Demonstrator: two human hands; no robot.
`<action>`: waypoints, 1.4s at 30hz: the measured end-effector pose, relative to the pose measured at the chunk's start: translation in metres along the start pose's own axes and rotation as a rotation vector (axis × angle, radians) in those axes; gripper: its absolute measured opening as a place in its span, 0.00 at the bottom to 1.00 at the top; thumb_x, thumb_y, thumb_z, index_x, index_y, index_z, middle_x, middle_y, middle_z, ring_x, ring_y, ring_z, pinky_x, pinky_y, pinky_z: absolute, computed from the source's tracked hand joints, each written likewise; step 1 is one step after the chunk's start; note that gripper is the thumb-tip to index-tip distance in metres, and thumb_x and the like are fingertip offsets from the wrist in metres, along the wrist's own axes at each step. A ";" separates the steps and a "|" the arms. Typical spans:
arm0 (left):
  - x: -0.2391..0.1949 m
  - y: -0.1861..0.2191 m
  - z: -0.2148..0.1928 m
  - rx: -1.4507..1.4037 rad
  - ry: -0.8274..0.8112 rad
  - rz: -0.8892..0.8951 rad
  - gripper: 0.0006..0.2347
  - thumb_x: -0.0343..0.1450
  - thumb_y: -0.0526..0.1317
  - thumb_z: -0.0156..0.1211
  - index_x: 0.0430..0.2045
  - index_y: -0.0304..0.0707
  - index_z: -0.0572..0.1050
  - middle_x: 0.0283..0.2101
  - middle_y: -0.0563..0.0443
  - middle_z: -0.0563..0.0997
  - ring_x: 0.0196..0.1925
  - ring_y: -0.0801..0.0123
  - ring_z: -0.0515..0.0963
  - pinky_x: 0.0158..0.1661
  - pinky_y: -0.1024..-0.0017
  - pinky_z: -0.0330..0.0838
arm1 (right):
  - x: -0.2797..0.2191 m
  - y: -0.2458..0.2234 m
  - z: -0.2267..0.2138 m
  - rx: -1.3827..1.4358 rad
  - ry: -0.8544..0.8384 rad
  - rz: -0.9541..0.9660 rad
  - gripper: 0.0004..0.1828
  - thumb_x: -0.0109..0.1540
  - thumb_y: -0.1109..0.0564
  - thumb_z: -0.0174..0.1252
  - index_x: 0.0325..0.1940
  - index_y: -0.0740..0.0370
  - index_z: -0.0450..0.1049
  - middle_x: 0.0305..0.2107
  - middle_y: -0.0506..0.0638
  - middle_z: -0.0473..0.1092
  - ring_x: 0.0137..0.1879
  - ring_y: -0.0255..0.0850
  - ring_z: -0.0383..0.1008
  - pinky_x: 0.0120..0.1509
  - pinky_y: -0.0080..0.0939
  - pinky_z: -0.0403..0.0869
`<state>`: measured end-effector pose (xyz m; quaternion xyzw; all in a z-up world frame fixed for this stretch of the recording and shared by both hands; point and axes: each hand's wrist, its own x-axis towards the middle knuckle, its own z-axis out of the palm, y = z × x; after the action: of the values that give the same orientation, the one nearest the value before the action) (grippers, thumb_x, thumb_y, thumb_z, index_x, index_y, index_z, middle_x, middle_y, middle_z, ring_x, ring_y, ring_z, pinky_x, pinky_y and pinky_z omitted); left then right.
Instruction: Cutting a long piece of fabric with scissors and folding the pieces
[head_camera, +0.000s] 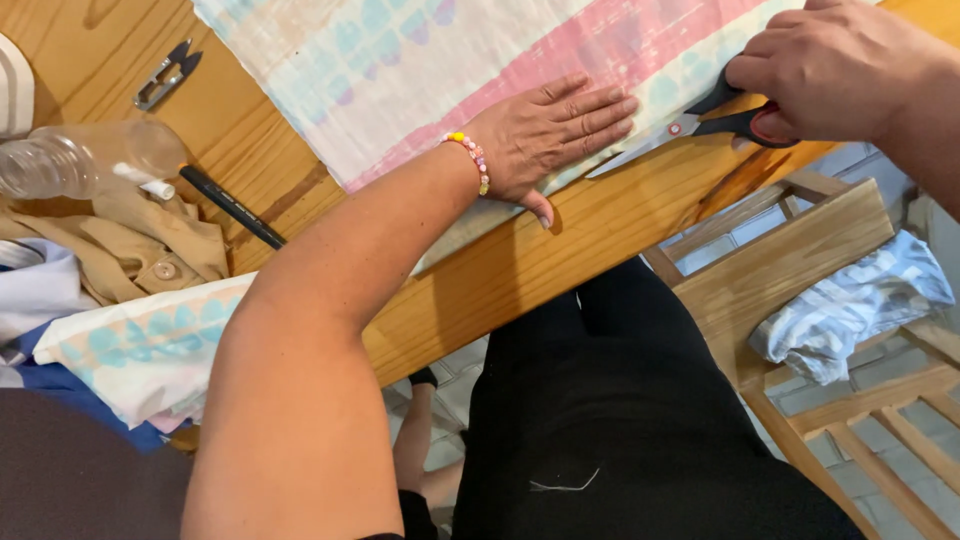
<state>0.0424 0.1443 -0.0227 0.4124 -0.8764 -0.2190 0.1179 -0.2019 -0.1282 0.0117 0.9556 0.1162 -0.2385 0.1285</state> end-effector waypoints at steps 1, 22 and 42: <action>0.000 0.002 0.001 -0.002 0.001 0.002 0.58 0.64 0.83 0.21 0.76 0.25 0.46 0.79 0.34 0.44 0.81 0.48 0.41 0.75 0.49 0.30 | 0.000 -0.003 -0.002 0.001 -0.003 0.000 0.22 0.51 0.26 0.55 0.35 0.39 0.69 0.33 0.29 0.73 0.50 0.33 0.77 0.61 0.34 0.74; 0.000 0.002 -0.003 -0.011 -0.041 -0.014 0.60 0.63 0.85 0.28 0.76 0.23 0.45 0.79 0.33 0.43 0.81 0.48 0.40 0.74 0.48 0.30 | 0.013 -0.017 -0.009 -0.091 -0.055 -0.017 0.24 0.48 0.22 0.55 0.37 0.34 0.68 0.38 0.22 0.72 0.52 0.26 0.76 0.60 0.29 0.72; -0.002 0.000 0.000 -0.020 0.002 -0.006 0.60 0.62 0.85 0.27 0.76 0.25 0.46 0.79 0.35 0.45 0.81 0.49 0.42 0.75 0.48 0.32 | 0.019 -0.025 -0.003 0.074 -0.002 -0.043 0.18 0.50 0.30 0.60 0.32 0.38 0.68 0.31 0.29 0.73 0.47 0.32 0.77 0.51 0.36 0.72</action>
<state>0.0431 0.1461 -0.0230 0.4139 -0.8728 -0.2279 0.1222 -0.1910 -0.1005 0.0005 0.9567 0.1276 -0.2462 0.0881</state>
